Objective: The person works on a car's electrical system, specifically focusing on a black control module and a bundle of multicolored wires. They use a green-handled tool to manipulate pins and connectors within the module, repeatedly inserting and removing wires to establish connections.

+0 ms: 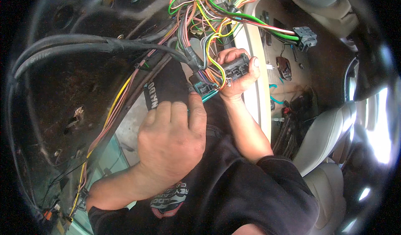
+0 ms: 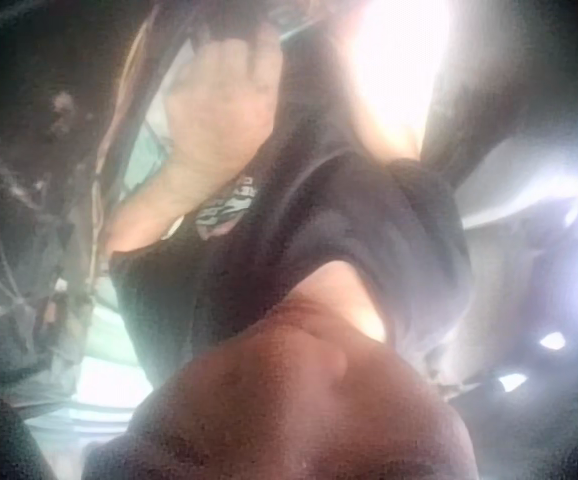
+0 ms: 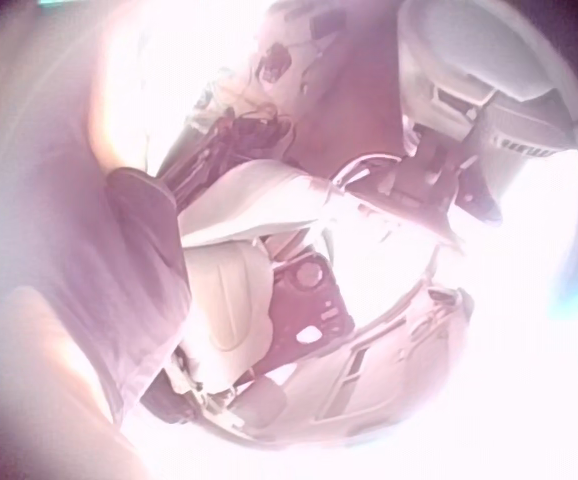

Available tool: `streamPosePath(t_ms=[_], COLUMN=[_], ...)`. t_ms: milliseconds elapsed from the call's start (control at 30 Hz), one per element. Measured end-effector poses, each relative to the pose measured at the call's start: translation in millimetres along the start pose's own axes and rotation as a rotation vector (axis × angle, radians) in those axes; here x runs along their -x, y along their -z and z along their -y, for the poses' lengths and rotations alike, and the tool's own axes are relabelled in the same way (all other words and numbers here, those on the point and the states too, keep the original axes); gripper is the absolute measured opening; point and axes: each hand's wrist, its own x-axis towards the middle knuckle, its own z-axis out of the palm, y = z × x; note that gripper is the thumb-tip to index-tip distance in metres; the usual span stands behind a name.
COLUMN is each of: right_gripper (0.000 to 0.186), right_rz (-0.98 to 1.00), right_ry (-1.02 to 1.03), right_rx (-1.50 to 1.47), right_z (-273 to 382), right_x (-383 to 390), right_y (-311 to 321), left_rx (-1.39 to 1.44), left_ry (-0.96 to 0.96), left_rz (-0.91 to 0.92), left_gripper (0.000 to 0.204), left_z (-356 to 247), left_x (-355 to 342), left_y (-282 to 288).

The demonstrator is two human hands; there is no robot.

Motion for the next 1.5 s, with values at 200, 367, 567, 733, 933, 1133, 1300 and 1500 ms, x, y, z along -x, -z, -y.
streamPosePath(t_ms=[200, 367, 567, 733, 933, 1133, 1300, 1500], right_gripper=[0.059, 0.059, 0.063, 0.079, 0.08, 0.075, 0.063, 0.049], right_rz=[0.03, -0.09, -0.11, -0.035, -0.049, -0.091, 0.1, 0.89], right_ry=[0.113, 0.082, -0.206, -0.309, -0.345, -0.358, -0.242, 0.064], right_rx=[0.041, 0.156, 0.616, 0.867, 0.853, 0.617, 0.781, 0.98], right_z=[-2.6, 6.3, 47.5, 63.2, 57.7, 45.1, 63.1, 100.1], right_x=[0.4, 1.8, 16.2, 27.3, 28.2, 38.3, 46.1, 25.9], right_y=[6.8, 0.7, -9.9, 3.2, 25.2, 32.2, 19.0, -11.4], left_rx=[0.021, 0.059, 0.501, 1.031, 1.467, 1.497, 1.41, 1.276], left_ry=[-0.002, 0.028, 0.504, 0.64, 0.673, 0.729, 0.693, 0.618], left_rz=[-0.005, -0.033, -0.055, -0.02, 0.054, -0.123, -0.156, -0.235], left_gripper=[0.031, 0.029, 0.018, 0.045, 0.049, 0.048, 0.045, 0.036], left_z=[2.3, 5.4, 15.5, 11.0, 3.5, -21.7, -21.6, -4.7], left_x=[2.7, 7.5, 21.4, 33.1, 35.3, 42.0, 50.5, 59.7], left_y=[-3.7, -8.9, -17.3, -40.5, -48.1, -72.4, -75.4, -65.5])
